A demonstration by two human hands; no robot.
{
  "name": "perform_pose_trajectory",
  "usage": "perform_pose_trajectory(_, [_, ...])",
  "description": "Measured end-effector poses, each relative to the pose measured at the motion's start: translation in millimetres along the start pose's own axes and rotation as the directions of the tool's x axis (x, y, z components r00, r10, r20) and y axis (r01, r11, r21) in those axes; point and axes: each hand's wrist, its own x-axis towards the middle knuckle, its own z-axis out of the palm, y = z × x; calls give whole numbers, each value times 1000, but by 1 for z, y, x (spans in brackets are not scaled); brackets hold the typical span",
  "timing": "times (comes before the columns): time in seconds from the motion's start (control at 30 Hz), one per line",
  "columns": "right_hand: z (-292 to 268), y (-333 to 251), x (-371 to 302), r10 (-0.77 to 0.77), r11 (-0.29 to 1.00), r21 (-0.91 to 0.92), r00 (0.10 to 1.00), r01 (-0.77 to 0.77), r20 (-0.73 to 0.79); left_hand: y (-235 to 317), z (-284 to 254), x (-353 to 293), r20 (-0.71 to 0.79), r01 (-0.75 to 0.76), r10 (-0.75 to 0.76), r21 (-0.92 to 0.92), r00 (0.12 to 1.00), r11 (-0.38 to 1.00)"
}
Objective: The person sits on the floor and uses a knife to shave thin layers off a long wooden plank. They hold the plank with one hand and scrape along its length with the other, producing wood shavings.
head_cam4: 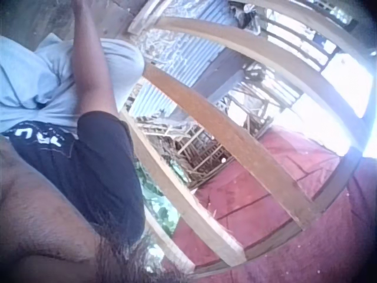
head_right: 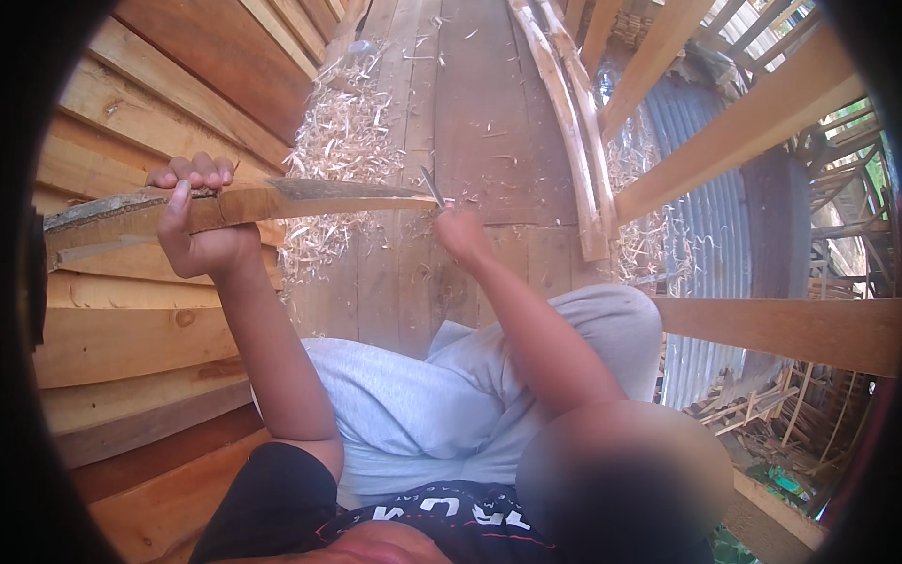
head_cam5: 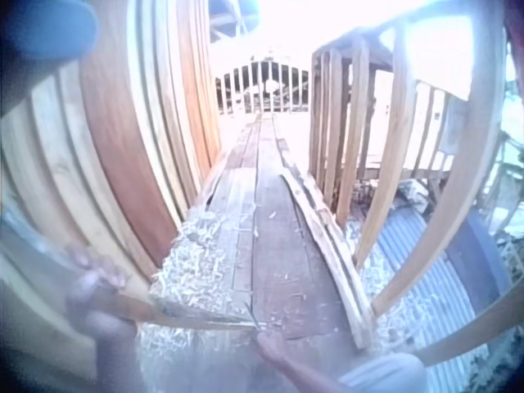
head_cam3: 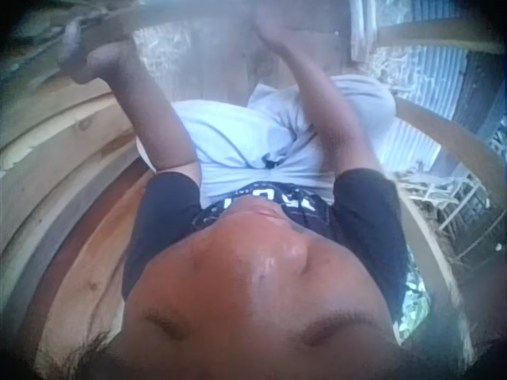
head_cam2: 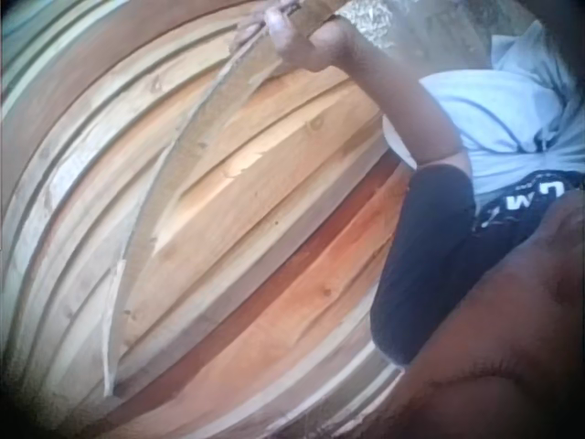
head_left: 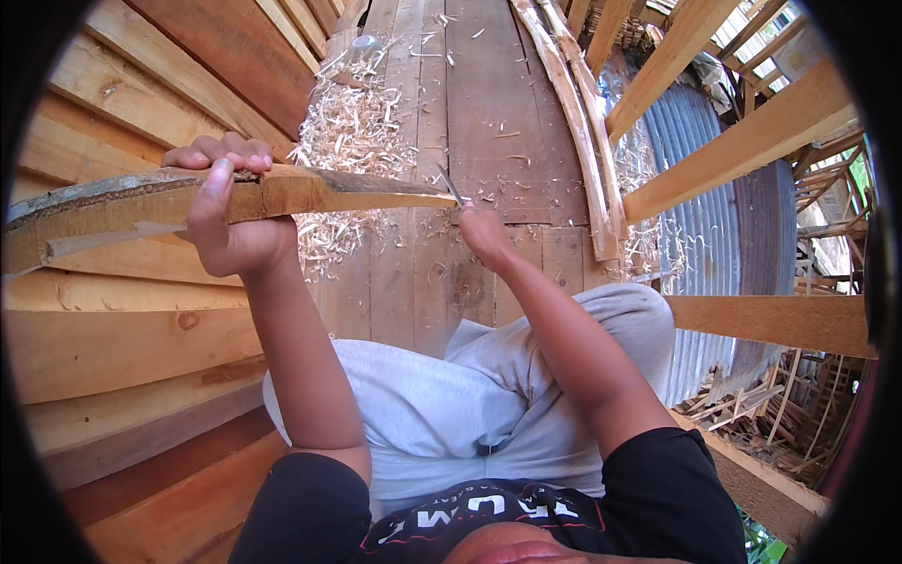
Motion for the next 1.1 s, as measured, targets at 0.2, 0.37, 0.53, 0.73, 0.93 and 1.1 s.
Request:
perform_pose_trajectory(0.2, [0,-2,-7,-111,986,-128,994,108,-19,0,-2,-1,-62,-34,36,39,997,999])
perform_pose_trajectory(0.37, [-5,-15,-16,97,982,149,987,-116,127,-1,2,-1,-77,-34,37,41,996,999])
perform_pose_trajectory(0.53, [-10,-10,-9,160,926,274,929,-258,334,-1,4,0,-116,-81,84,30,990,996])
perform_pose_trajectory(0.73, [-6,-13,-12,175,900,314,911,-302,375,0,4,-1,-132,-83,94,89,987,993])
perform_pose_trajectory(0.93, [2,-12,-11,182,927,272,944,-259,276,1,3,-1,-140,-72,82,71,987,995])
perform_pose_trajectory(1.1, [-5,-14,-3,259,866,296,868,-403,424,4,3,-4,-92,-33,42,103,995,994])
